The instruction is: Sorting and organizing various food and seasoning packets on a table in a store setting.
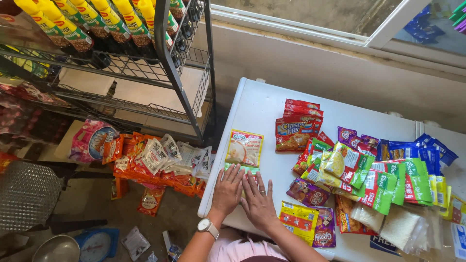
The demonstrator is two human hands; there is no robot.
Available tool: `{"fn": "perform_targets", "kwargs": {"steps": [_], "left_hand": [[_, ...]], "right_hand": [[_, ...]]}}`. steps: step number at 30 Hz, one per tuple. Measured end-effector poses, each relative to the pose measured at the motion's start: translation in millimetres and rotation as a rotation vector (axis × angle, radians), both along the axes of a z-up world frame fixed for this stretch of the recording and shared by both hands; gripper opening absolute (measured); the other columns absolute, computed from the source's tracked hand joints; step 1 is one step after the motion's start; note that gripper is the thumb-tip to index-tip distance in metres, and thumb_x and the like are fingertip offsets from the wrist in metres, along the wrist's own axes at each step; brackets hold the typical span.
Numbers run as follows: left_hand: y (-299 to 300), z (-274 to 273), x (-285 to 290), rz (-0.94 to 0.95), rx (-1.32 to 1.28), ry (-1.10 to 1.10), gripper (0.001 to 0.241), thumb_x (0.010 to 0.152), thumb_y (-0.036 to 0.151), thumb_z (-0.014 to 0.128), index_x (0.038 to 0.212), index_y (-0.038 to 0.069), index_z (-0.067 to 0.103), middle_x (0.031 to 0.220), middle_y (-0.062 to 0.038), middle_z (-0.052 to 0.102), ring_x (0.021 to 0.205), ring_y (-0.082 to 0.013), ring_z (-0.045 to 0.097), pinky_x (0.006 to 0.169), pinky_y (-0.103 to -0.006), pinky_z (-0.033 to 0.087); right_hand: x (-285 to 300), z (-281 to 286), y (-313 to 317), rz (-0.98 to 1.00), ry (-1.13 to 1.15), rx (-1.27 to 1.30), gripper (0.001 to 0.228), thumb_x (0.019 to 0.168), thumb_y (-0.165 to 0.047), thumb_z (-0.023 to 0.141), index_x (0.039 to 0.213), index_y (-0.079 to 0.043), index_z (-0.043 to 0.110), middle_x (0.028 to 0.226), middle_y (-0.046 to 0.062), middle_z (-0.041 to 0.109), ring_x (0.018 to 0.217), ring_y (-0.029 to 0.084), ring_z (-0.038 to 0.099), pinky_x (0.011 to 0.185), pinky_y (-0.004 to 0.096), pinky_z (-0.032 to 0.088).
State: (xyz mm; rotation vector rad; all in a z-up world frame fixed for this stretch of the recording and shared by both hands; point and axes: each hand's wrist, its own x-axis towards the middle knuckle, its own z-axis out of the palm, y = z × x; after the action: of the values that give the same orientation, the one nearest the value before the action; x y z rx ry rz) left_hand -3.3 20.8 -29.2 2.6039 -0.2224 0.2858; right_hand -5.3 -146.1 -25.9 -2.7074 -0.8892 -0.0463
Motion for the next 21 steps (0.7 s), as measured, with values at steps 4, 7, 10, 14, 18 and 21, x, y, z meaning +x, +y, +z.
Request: {"fn": "perform_targets", "kwargs": {"steps": [4,7,10,14,18,21], "left_hand": [[5.0,-3.1,0.0,-0.028,-0.052,-0.014,0.048,0.103,0.026,0.047,0.149,0.010,0.053,0.159,-0.010,0.047,0.151,-0.0293,0.036,0.124,-0.0512,0.019],[7.5,-4.6,1.1,-0.040,-0.098,-0.017,0.051,0.102,0.028,0.049,0.150,0.013,0.053,0.161,-0.011,0.044,0.153,-0.0296,0.033,0.125,-0.0509,0.018],[8.8,-1.8,1.6,-0.022,-0.150,0.001,0.056,0.099,0.034,0.054,0.151,0.016,0.052,0.163,-0.011,0.040,0.154,-0.0310,0.030,0.125,-0.0512,0.017],[8.1,11.9,2.2,0.037,-0.180,0.018,0.064,0.093,0.040,0.060,0.152,0.015,0.050,0.165,-0.015,0.034,0.155,-0.0351,0.025,0.124,-0.0534,0.014],[4.6,17.0,3.0,0.058,-0.120,0.026,0.065,0.093,0.041,0.060,0.152,0.015,0.050,0.165,-0.017,0.031,0.155,-0.0360,0.023,0.123,-0.0538,0.012],[-9.2,46.4,11.3,0.161,-0.069,-0.036,0.066,0.085,0.043,0.071,0.140,0.008,0.058,0.156,-0.023,0.039,0.148,-0.0415,0.028,0.119,-0.0578,0.015]], "right_hand": [[-3.4,3.6,3.0,-0.031,0.032,0.056,0.083,0.094,-0.040,0.058,0.161,-0.012,0.017,0.167,0.020,0.007,0.154,0.039,0.002,0.116,0.068,0.001],[-3.6,7.0,5.0,-0.049,0.064,0.068,0.087,0.094,-0.041,0.059,0.161,-0.011,0.012,0.165,0.027,0.004,0.154,0.041,0.002,0.114,0.070,0.001],[-4.5,3.1,5.2,-0.067,0.087,0.083,0.091,0.093,-0.042,0.060,0.161,-0.010,0.008,0.163,0.031,0.003,0.152,0.045,0.002,0.114,0.070,0.002],[-4.0,8.0,6.7,-0.094,0.161,0.071,0.097,0.093,-0.044,0.060,0.159,-0.003,0.002,0.163,0.031,0.003,0.152,0.044,0.004,0.115,0.069,0.002],[-4.5,1.1,3.3,-0.123,0.197,0.049,0.098,0.095,-0.045,0.059,0.157,0.003,0.001,0.164,0.031,0.001,0.154,0.042,0.004,0.117,0.065,0.004],[-5.8,0.8,-4.3,-0.099,0.216,0.119,0.100,0.097,-0.046,0.059,0.156,0.007,-0.002,0.164,0.032,-0.001,0.154,0.042,0.002,0.118,0.062,0.006]]}}
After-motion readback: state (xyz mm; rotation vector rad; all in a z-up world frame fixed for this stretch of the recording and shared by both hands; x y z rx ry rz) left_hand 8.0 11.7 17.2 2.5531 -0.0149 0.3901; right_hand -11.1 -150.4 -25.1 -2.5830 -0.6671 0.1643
